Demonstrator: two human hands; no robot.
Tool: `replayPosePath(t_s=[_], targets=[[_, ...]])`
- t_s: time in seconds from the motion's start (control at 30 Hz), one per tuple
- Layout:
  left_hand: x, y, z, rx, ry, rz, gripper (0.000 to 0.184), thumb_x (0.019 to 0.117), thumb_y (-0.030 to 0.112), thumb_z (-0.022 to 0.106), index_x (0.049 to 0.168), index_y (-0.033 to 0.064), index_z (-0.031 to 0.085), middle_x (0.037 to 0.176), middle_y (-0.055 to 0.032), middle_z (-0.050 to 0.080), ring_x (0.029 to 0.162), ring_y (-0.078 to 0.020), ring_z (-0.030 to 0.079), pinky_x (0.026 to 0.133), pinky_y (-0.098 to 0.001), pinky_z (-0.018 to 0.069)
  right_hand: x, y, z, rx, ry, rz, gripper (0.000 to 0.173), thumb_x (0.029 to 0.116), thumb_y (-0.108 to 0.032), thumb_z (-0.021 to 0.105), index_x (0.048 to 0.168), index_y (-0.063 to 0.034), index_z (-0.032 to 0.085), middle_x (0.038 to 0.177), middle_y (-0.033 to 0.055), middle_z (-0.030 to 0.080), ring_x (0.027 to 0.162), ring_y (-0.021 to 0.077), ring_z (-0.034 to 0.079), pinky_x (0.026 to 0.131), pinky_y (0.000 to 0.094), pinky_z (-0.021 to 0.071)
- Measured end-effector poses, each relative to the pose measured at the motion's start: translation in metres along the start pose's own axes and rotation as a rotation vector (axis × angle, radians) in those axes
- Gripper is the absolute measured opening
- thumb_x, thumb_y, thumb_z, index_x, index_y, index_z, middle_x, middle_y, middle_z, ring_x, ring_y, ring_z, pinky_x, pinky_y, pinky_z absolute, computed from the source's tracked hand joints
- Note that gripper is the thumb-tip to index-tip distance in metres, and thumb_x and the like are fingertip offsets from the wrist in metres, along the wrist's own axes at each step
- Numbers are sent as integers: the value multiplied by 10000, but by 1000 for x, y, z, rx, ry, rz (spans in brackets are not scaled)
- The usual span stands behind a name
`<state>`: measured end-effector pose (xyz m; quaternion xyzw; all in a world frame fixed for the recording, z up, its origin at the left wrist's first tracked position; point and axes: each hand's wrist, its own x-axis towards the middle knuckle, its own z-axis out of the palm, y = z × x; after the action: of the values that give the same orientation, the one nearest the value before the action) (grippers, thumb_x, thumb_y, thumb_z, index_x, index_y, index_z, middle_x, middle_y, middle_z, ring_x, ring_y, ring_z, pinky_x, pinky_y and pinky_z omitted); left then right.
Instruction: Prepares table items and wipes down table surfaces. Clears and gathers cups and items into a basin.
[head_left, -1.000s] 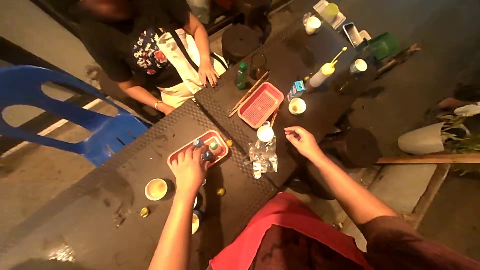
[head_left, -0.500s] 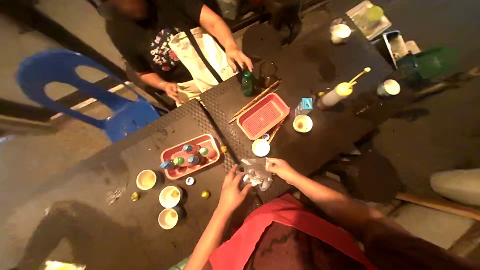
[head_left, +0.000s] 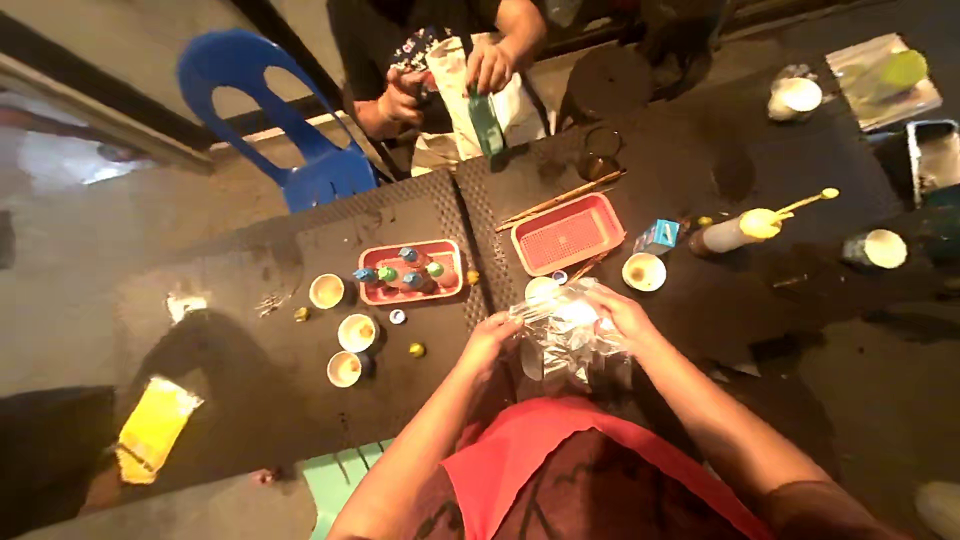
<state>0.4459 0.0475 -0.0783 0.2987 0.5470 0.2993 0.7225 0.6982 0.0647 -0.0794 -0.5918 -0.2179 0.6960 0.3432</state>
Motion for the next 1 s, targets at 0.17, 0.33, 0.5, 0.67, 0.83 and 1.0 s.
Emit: replayPosePath(t_s=[0.17, 0.33, 0.5, 0.67, 0.83, 1.0], targets=[[-20, 9, -24, -34, 136, 90, 195, 1062, 101, 488, 1125, -22, 626, 1012, -51, 708, 920, -94, 665, 881, -290, 549, 5, -13, 24, 69, -132, -52, 296, 1088, -106, 429, 1361, -28, 513, 966, 27, 694, 754, 66, 669, 671, 241, 583], [-51, 7, -42, -164, 260, 118, 223, 1093, 118, 430, 1128, -25, 599, 895, -62, 718, 822, -129, 703, 812, -298, 584, 17, -20, 43, 78, -225, -81, 349, 1104, -120, 367, 1439, -74, 455, 1020, 38, 685, 798, 97, 676, 708, 272, 588], [-81, -9, -54, -189, 246, 147, 246, 1103, 140, 400, 1167, -30, 565, 946, -81, 733, 846, -145, 718, 822, -310, 590, 2, -7, 88, 18, -537, 74, 706, 1062, -606, 225, 1502, -63, 328, 1278, 141, 623, 1126, 251, 642, 910, 458, 568], [-116, -27, -69, -145, 343, 166, 216, 1090, 140, 453, 1123, -16, 598, 949, -57, 724, 813, -109, 697, 779, -283, 580, -44, 20, 157, -81, -481, 68, 287, 1105, -169, 421, 1293, 38, 485, 986, 109, 705, 864, 171, 711, 798, 353, 610], [-166, -50, -107, -190, 400, 223, 453, 1116, 302, 289, 1411, 37, 508, 1283, -105, 628, 1125, -181, 616, 961, -378, 510, -71, 42, 200, -36, -478, 130, 187, 1076, -103, 461, 1218, -4, 531, 909, 79, 651, 766, 144, 657, 719, 321, 585], [-232, -53, -140, -232, 227, 190, 611, 1118, 434, 120, 1437, 42, 464, 1141, -76, 677, 979, -146, 667, 898, -329, 551, -105, 71, 248, 15, -604, 224, 273, 1099, -222, 366, 1117, -72, 594, 870, 54, 683, 755, 136, 676, 692, 317, 594]])
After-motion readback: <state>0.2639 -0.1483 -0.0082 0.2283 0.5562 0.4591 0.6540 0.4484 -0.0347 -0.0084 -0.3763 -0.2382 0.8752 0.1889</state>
